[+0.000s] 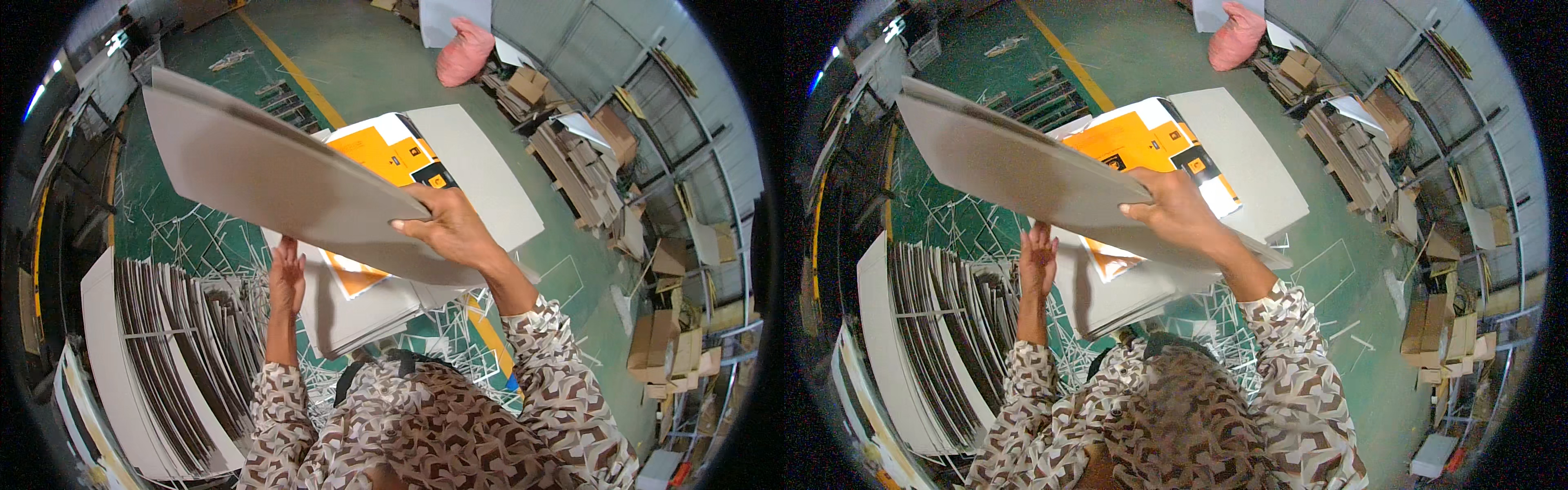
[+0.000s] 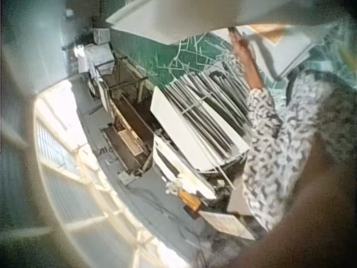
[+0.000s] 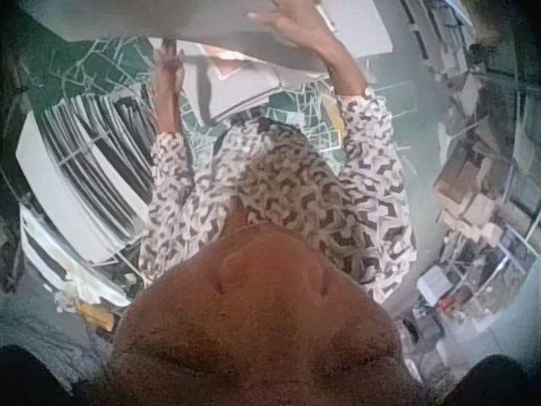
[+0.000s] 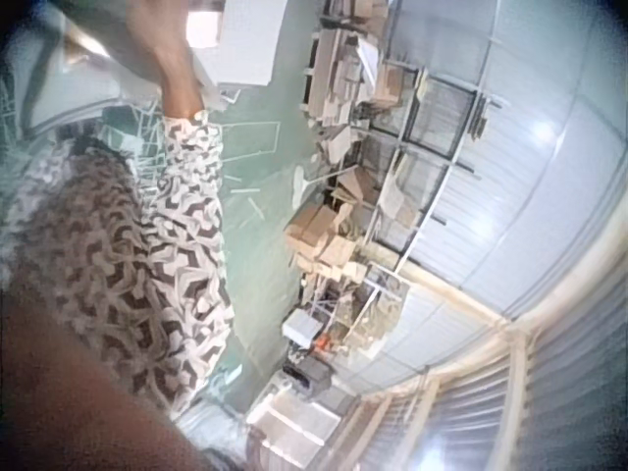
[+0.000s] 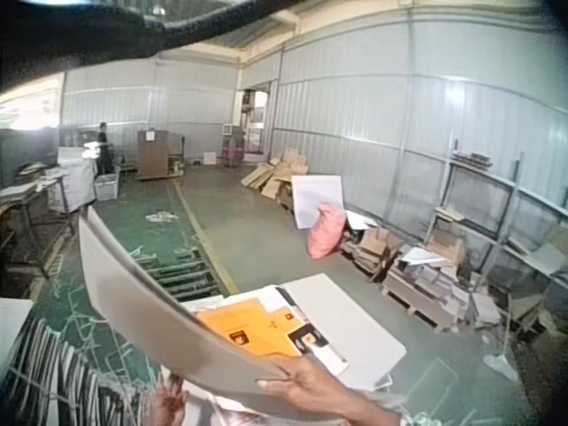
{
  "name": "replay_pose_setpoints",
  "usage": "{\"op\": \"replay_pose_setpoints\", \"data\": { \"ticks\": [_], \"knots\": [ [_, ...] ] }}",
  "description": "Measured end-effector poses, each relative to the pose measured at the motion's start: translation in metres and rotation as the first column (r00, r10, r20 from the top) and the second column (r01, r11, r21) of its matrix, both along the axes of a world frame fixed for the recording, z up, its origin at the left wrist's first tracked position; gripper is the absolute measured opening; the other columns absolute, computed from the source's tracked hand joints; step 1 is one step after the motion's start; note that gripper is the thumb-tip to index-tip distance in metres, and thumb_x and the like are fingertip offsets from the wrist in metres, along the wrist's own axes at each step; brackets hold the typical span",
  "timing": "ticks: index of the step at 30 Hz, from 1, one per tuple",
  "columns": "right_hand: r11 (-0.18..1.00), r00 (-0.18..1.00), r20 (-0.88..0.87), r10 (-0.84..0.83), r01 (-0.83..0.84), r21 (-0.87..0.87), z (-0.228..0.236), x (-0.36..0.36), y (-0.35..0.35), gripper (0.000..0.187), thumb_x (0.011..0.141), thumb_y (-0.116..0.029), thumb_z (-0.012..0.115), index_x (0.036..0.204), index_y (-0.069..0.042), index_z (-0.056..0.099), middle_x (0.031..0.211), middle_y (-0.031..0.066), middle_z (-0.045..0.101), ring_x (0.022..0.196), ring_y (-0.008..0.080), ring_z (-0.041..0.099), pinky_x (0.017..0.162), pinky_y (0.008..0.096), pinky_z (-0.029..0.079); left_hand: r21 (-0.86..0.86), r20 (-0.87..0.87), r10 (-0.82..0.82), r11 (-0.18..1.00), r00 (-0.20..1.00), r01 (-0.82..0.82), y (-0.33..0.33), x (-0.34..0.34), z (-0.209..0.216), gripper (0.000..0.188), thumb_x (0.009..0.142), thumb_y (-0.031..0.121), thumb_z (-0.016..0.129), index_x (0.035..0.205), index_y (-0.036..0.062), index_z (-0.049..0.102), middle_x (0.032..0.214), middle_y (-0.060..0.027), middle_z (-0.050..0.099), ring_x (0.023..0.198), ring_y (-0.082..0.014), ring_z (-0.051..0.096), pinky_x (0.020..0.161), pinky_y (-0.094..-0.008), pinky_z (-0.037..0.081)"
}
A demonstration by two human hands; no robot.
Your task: The person removes rectangular white frames from a stack, pulls thin white strips off them, and then places the frames onto printed orange cardboard sheets on a nearby pallet.
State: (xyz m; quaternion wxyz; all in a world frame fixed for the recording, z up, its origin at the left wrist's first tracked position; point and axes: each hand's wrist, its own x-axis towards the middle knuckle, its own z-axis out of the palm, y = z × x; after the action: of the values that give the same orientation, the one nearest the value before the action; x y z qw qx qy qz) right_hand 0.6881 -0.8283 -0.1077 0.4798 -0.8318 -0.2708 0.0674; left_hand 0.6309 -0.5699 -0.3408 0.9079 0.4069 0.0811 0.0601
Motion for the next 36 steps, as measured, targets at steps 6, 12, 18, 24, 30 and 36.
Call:
{"op": "replay_pose_setpoints", "data": {
  "ticks": [6,12,18,24,30,36],
  "knots": [
    [0.952,0.989,0.140,0.038,0.007,-0.306,-0.017,0.005,0.036,0.031,0.074,-0.008,0.066,0.103,0.003,0.061,0.074,0.0173,0.063,0.065,0.0224,0.061,0.062,0.0320,0.045,-0.269,-0.265,-0.163,0.959,0.950,0.090,-0.037,-0.037,-0.064,0.078,0.089,0.058,0.040,0.142,0.0042,0.019,0.146,-0.0101,0.025,0.132,-0.0197,0.025,0.105,-0.0386,0.023],
    [0.937,0.984,0.123,0.126,-0.077,-0.340,-0.011,-0.009,0.083,0.041,0.074,-0.008,0.067,0.114,-0.001,0.057,0.077,0.0146,0.064,0.068,0.0181,0.061,0.063,0.0317,0.046,-0.417,-0.188,0.055,0.899,0.981,-0.130,-0.016,-0.032,-0.090,0.075,0.088,0.061,0.037,0.136,0.0053,0.029,0.140,-0.0076,0.035,0.125,-0.0221,0.035,0.093,-0.0394,0.042],
    [0.893,0.950,0.184,0.254,-0.157,-0.421,0.029,-0.044,0.110,0.060,0.079,-0.003,0.063,0.133,-0.005,0.040,0.090,0.0129,0.065,0.067,0.0162,0.060,0.065,0.0273,0.048,-0.730,0.075,0.081,0.683,0.994,0.000,-0.008,-0.026,-0.048,0.080,0.069,0.057,0.066,0.130,0.0130,0.041,0.131,-0.0033,0.046,0.119,-0.0219,0.043,0.102,-0.0423,0.034],
    [0.938,0.955,0.094,0.280,-0.251,-0.241,0.019,0.009,0.085,0.055,0.080,-0.011,0.062,0.129,0.002,0.041,0.108,0.0162,0.060,0.101,0.0221,0.057,0.087,0.0301,0.043,-0.751,0.127,0.026,0.655,0.992,0.080,-0.037,-0.064,-0.046,0.064,0.076,0.046,0.067,0.126,0.0119,0.044,0.126,-0.0040,0.051,0.117,-0.0237,0.047,0.100,-0.0401,0.037],
    [0.764,0.979,-0.191,0.071,-0.176,-0.620,-0.038,0.062,0.070,0.074,0.083,-0.035,0.062,0.136,0.005,0.030,0.136,0.0209,0.039,0.125,0.0272,0.038,0.103,0.0329,0.028,-0.660,-0.158,-0.082,0.750,0.984,-0.044,-0.027,-0.098,-0.035,0.049,0.087,0.034,0.058,0.124,0.0040,0.044,0.125,-0.0099,0.051,0.115,-0.0258,0.049,0.099,-0.0422,0.038],
    [0.688,0.934,-0.354,-0.055,-0.222,-0.691,-0.110,0.029,0.039,0.079,0.080,-0.038,0.062,0.138,0.001,0.027,0.141,0.0226,0.031,0.132,0.0321,0.029,0.108,0.0347,0.023,-0.712,-0.257,-0.041,0.684,0.965,-0.161,-0.021,-0.128,-0.072,0.045,0.091,0.029,0.050,0.125,0.0001,0.042,0.126,-0.0157,0.049,0.118,-0.0308,0.045,0.103,-0.0451,0.034]
  ]
}}
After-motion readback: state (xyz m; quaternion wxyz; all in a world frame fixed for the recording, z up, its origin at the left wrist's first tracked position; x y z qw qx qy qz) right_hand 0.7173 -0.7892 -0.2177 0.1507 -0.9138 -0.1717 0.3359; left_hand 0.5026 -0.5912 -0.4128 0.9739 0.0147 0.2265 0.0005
